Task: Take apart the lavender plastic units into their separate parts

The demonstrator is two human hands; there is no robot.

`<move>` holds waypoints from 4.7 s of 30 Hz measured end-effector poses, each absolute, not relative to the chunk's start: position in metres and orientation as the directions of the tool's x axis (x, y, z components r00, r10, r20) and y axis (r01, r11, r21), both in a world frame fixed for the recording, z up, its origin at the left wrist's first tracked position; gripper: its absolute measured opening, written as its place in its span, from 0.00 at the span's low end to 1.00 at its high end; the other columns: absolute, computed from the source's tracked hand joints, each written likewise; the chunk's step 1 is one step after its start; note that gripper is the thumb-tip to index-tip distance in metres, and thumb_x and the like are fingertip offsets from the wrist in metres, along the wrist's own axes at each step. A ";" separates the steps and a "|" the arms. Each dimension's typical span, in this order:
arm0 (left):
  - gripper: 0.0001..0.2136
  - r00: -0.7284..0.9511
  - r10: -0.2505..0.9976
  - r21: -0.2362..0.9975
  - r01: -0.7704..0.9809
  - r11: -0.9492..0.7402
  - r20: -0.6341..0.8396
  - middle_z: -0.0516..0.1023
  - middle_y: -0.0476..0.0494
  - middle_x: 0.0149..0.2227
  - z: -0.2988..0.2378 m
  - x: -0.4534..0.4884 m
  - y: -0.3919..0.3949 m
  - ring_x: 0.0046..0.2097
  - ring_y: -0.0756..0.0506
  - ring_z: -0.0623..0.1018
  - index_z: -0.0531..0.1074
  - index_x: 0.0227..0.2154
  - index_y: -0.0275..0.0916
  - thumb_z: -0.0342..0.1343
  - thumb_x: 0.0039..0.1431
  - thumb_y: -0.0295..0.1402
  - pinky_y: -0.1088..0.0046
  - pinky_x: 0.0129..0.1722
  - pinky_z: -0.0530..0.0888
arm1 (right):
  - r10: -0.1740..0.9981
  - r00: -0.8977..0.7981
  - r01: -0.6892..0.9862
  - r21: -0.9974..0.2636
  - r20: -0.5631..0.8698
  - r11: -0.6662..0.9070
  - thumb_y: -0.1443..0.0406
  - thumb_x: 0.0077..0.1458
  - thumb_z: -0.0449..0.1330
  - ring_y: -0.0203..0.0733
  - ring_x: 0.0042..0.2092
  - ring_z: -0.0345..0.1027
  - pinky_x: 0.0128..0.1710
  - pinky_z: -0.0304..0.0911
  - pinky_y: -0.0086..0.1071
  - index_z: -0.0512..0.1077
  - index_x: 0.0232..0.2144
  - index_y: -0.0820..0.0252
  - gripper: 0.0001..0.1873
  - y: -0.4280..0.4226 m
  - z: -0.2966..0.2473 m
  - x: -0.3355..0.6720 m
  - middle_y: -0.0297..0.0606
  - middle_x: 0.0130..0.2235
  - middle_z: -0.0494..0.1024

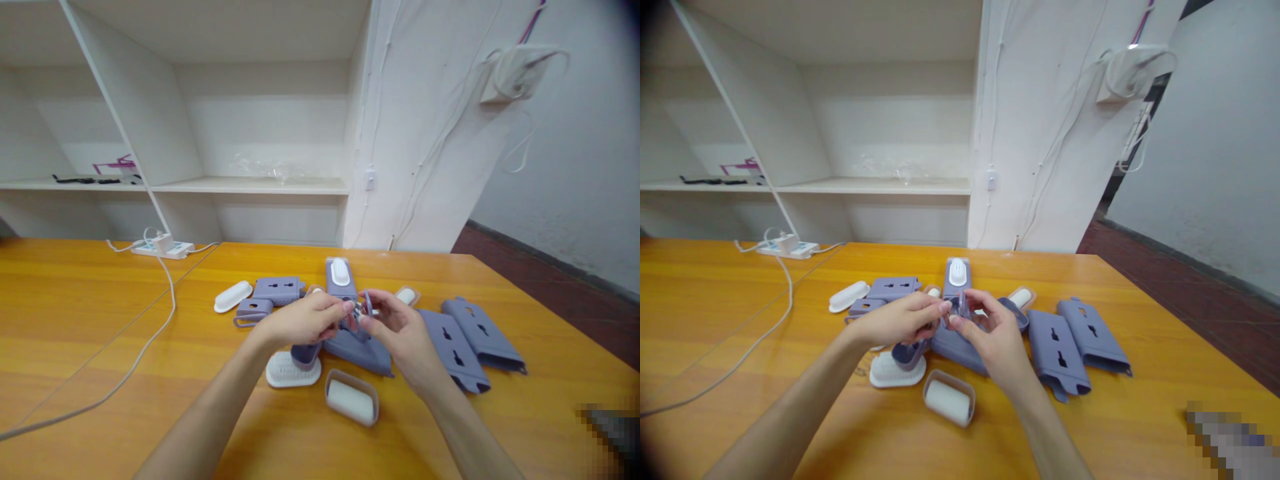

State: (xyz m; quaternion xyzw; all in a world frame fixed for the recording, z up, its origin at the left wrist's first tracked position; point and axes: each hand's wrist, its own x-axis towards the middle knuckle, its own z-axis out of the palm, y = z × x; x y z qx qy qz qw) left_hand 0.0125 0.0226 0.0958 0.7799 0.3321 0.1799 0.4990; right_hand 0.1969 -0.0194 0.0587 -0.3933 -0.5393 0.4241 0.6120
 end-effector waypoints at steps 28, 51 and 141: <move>0.19 0.050 0.985 0.324 0.941 -0.101 0.162 0.80 0.34 0.35 0.077 -0.027 0.058 0.39 0.36 0.79 0.72 0.34 0.39 0.46 0.59 0.49 0.67 0.33 0.66 | 0.850 0.454 0.837 -0.454 0.266 -0.305 0.44 0.55 0.50 0.56 0.39 0.72 0.32 0.58 0.38 0.72 0.47 0.56 0.28 -0.005 0.052 0.240 0.42 0.35 0.79; 0.19 0.067 0.903 0.366 0.900 -0.239 0.424 0.66 0.50 0.19 0.086 -0.010 0.048 0.23 0.49 0.66 0.59 0.20 0.41 0.43 0.65 0.44 0.72 0.26 0.52 | 0.983 0.179 0.921 -0.359 0.048 -0.150 0.40 0.48 0.56 0.62 0.50 0.71 0.45 0.64 0.46 0.71 0.49 0.64 0.38 0.122 0.053 0.174 0.58 0.47 0.77; 0.17 0.011 0.987 0.894 -0.421 0.152 -0.163 0.68 0.51 0.24 0.104 0.015 0.047 0.22 0.53 0.68 0.70 0.35 0.37 0.63 0.49 0.44 0.77 0.22 0.69 | 0.973 0.079 -0.179 -0.964 -0.216 -0.199 0.52 0.59 0.51 0.33 0.15 0.58 0.10 0.47 0.21 0.65 0.33 0.58 0.16 0.029 0.090 0.192 0.30 0.17 0.67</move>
